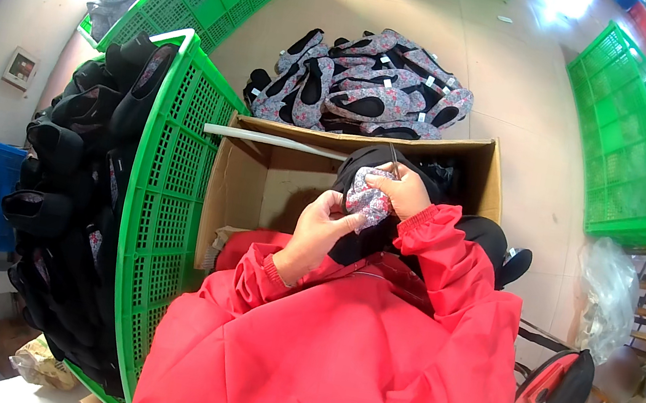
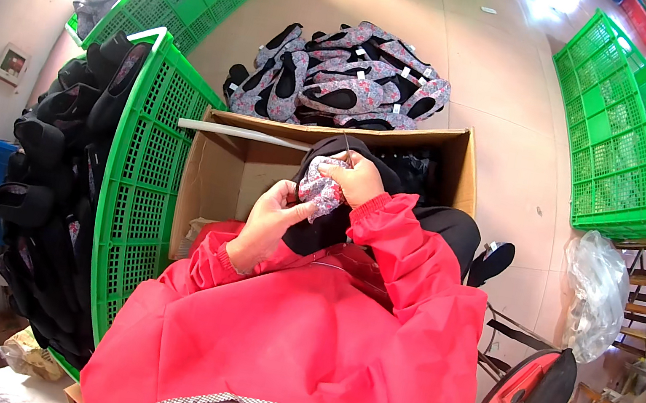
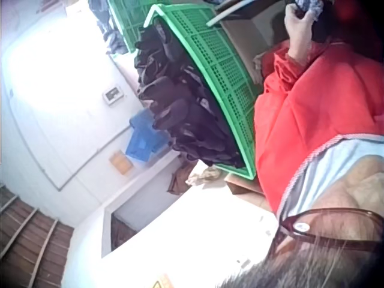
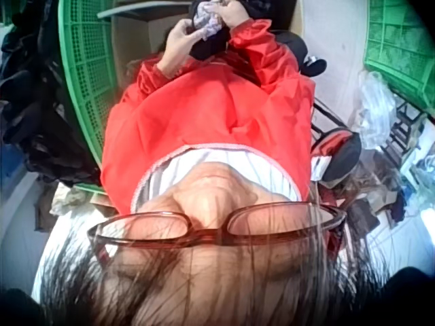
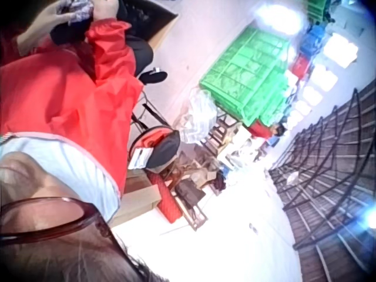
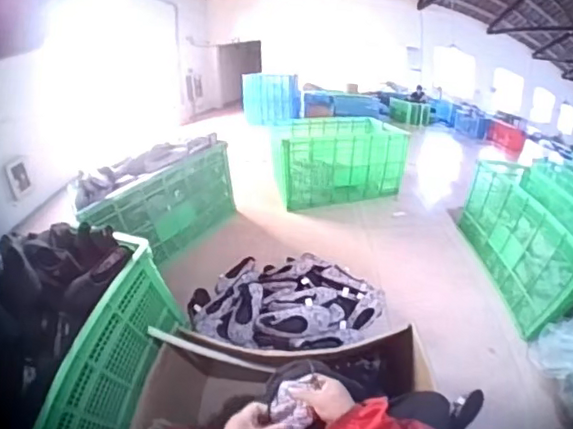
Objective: The person sits on the floor and uses a small tool to attach a patterned fabric strap to the sole of a black slipper. They repeat this process for multiple slippers, placing the finished items into a green plastic crate.
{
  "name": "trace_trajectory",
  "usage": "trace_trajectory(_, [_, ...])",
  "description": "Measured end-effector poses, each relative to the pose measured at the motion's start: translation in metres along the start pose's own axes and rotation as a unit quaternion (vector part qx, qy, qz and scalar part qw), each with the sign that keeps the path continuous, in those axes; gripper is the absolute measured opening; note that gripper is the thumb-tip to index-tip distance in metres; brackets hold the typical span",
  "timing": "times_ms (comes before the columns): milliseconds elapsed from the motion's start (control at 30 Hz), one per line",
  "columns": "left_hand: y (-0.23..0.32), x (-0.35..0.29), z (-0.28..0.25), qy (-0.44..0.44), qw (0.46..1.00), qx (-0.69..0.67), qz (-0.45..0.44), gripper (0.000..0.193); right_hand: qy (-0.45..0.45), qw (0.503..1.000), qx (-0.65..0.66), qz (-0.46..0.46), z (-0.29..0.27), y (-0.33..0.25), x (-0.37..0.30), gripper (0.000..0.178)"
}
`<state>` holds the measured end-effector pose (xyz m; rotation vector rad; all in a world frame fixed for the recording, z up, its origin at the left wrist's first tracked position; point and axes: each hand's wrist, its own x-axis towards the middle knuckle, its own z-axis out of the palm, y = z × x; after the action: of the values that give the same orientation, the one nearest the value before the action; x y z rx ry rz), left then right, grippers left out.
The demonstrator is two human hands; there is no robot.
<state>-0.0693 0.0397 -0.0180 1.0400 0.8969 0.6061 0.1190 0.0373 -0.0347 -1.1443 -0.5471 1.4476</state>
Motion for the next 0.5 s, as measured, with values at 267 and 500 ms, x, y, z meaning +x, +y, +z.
trace_trajectory(267, [0.001,-0.018,0.006,0.098,0.953,0.266,0.107,0.037,0.043,0.998,-0.037,-0.038,0.006,0.016,-0.002,0.014])
trace_trajectory(500, [-0.002,-0.022,0.015,0.176,0.935,0.277,0.135,0.026,0.138,0.958,-0.185,-0.172,0.021,0.033,-0.004,0.017])
